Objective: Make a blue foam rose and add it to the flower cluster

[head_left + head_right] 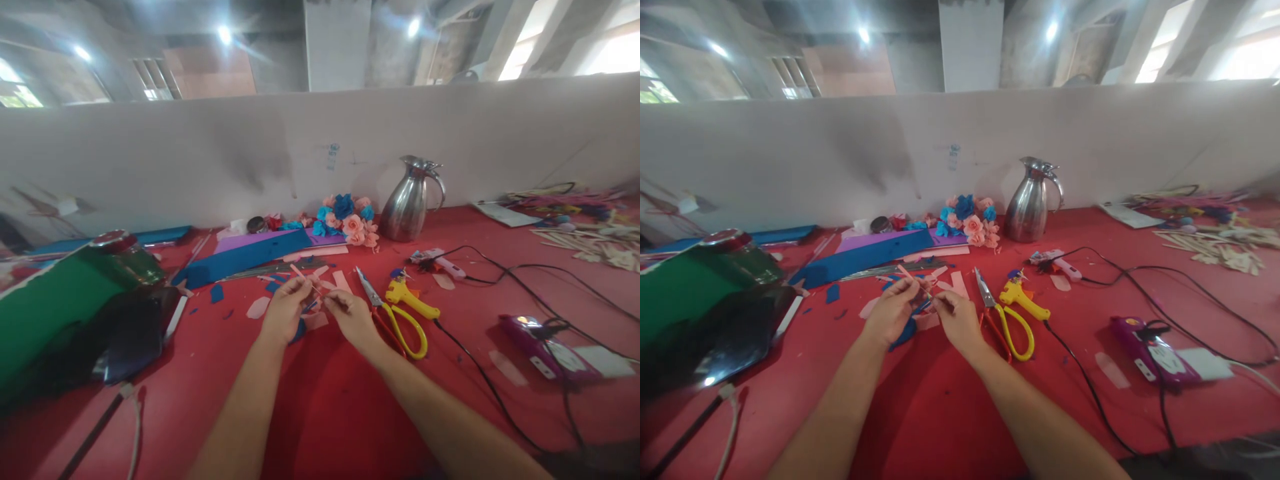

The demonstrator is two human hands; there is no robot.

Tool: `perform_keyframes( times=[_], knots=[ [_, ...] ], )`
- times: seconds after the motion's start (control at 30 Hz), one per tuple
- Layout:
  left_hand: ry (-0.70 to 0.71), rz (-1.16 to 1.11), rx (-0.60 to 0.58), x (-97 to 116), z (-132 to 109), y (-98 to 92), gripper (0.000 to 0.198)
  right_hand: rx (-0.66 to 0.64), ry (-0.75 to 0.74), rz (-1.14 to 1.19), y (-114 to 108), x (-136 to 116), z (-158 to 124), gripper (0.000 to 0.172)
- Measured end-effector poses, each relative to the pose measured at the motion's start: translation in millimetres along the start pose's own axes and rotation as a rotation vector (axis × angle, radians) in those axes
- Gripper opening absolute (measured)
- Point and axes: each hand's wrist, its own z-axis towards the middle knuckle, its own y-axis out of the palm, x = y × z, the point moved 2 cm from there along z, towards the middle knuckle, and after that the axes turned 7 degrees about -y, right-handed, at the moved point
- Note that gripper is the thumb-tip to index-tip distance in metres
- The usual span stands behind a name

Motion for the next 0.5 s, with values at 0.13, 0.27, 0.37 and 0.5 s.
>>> perform_keyframes(
  times=[0.13, 0.27, 0.37, 0.5],
  knots=[
    [0.089, -0.036, 0.059, 15, -1, -7.2, 0.027, 0.025, 0.006, -0.207, -7, 0, 0, 0.018],
    [0.178, 0.094, 0.106, 21, -4, -7.9, 0.020, -0.096, -0.167, -0.490, 2, -4, -4, 0.015],
    [0.224, 0.172, 0.146, 25, -6, -10.8, 0.018, -0.270, -0.324, -0.589, 16, -10, -13, 0.017],
    [0.305, 0.153, 0.195, 36, -6, -24.4, 0.015, -0.381, -0.419, -0.673, 29, -16, -22, 0.035]
  ],
)
